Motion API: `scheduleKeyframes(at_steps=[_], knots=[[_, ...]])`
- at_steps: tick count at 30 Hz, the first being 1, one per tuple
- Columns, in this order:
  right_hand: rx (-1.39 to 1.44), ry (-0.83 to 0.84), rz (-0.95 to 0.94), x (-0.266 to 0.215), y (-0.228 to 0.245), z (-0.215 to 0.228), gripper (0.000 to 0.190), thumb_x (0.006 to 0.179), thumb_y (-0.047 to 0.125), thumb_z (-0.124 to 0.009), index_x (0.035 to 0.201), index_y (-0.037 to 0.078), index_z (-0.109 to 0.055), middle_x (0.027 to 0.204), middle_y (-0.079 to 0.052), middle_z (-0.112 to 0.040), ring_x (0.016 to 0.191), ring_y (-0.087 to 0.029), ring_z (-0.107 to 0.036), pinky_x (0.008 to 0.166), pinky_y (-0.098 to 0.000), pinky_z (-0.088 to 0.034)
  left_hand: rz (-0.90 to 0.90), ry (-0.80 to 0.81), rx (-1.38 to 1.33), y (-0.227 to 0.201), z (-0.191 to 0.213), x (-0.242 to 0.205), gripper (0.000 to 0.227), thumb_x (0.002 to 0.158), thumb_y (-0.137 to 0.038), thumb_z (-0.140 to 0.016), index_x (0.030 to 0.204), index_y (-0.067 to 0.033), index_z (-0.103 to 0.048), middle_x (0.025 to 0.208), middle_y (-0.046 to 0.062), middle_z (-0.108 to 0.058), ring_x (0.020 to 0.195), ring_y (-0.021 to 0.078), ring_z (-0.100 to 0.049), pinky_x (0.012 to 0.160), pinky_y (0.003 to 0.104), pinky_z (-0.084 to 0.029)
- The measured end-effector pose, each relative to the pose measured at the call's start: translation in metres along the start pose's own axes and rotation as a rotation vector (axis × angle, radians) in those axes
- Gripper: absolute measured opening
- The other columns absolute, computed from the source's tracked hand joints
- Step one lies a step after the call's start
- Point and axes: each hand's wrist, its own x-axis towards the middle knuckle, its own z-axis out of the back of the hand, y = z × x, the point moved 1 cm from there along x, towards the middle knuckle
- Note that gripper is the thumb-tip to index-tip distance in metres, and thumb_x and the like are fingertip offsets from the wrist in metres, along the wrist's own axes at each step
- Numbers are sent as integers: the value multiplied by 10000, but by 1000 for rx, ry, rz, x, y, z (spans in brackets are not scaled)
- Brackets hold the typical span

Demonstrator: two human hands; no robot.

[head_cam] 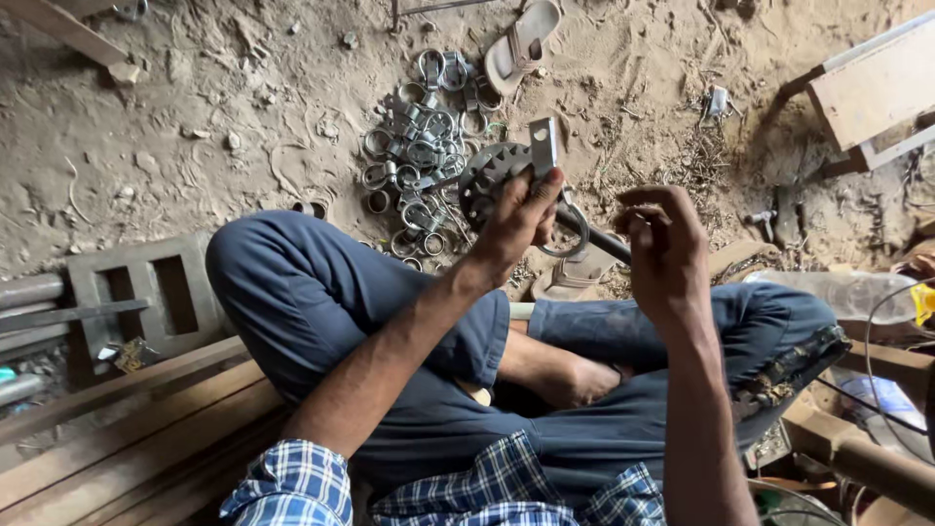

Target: The person sits on the ground and assembles metal parts by hand. They pick up a metal ring and a flat metal piece, then fit them onto a gear attached to a rod. The person repeats this process, handling multiple metal rings and flat pieces.

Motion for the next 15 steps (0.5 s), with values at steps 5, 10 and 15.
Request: scheduleKeyframes(at_steps=[5,10,15], knots=[[222,-37,20,14,4,-14,259,956,-10,-742,1200,3,-656,1108,-97,-753,1067,-181,-749,924,-291,-619,118,26,-17,-12,-8,-6,365,1064,-505,-491,963,-154,-478,647,-105,-362,493,37,-336,436,236,-334],[36,-53,79,19,12,-22,196,919,19,-807,1094,11,-719,1031,-68,-771,966,-148,-771,832,-262,-639,46,-32,266,-13,-7,-8,396,1068,-483,-498,1044,-99,-591,675,-44,-462,549,62,-415,493,256,-367],[-106,-34,122,20,16,-21,218,870,-35,-793,1081,15,-773,942,-63,-776,867,-137,-743,749,-251,-608,-94,-55,350,-5,-5,-4,376,1064,-410,-561,1152,-61,-672,1039,55,-718,957,110,-632,824,298,-523]])
